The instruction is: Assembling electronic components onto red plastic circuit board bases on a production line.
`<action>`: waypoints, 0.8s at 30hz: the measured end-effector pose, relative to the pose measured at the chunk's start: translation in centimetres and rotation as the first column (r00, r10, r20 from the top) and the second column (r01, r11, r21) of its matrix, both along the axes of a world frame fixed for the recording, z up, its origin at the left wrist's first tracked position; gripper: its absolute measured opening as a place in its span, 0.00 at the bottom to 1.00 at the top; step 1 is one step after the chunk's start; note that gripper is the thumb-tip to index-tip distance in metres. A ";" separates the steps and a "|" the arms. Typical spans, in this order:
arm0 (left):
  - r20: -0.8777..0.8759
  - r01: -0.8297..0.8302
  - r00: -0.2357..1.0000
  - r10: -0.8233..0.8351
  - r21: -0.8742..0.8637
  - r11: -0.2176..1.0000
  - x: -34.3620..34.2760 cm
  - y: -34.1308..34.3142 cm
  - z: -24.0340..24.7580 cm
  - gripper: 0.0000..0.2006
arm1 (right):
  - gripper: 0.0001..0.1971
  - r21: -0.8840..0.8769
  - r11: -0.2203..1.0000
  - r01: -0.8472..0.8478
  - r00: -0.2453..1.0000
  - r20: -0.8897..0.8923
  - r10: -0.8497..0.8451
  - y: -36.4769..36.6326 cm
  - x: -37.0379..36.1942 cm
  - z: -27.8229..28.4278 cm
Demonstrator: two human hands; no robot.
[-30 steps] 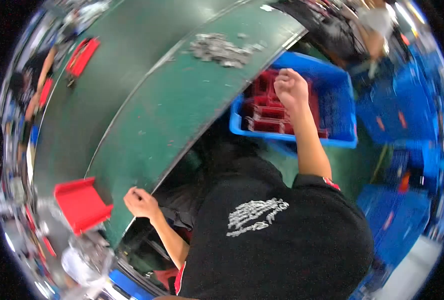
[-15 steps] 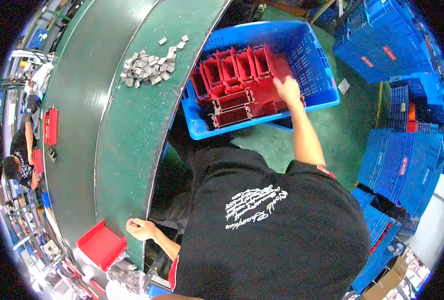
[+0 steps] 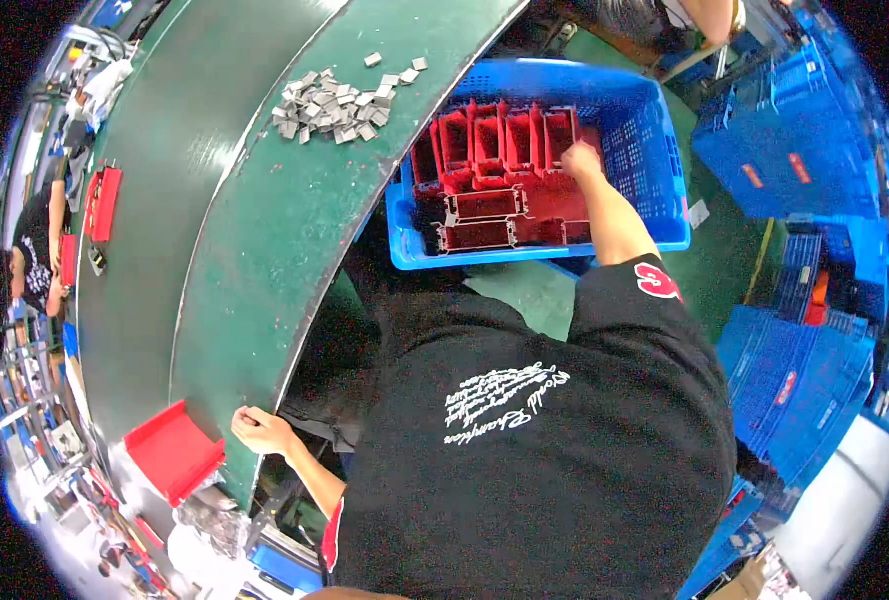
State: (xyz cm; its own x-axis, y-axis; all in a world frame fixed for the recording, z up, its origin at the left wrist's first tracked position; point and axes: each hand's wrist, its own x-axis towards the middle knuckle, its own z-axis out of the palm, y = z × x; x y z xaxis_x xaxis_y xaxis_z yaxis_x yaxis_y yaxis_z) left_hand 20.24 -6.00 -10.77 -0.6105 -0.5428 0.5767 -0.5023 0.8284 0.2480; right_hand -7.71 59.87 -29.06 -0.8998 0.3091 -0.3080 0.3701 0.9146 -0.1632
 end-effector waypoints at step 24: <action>-0.528 0.418 0.829 -0.183 0.803 -0.424 -9.7 12.6 9.9 0.22 | 0.11 -0.890 -0.011 -0.455 0.873 -0.444 -0.202 -29.0 11.0 32.9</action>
State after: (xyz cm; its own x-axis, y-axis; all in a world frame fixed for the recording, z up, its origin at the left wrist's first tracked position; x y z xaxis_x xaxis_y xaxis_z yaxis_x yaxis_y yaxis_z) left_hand 10.52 6.58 -0.88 -0.9471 -0.1700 -0.2723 -0.1619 -0.4794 0.8625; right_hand 3.26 30.86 3.87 -0.9801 -0.1235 0.1555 -0.1217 -0.2449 -0.9619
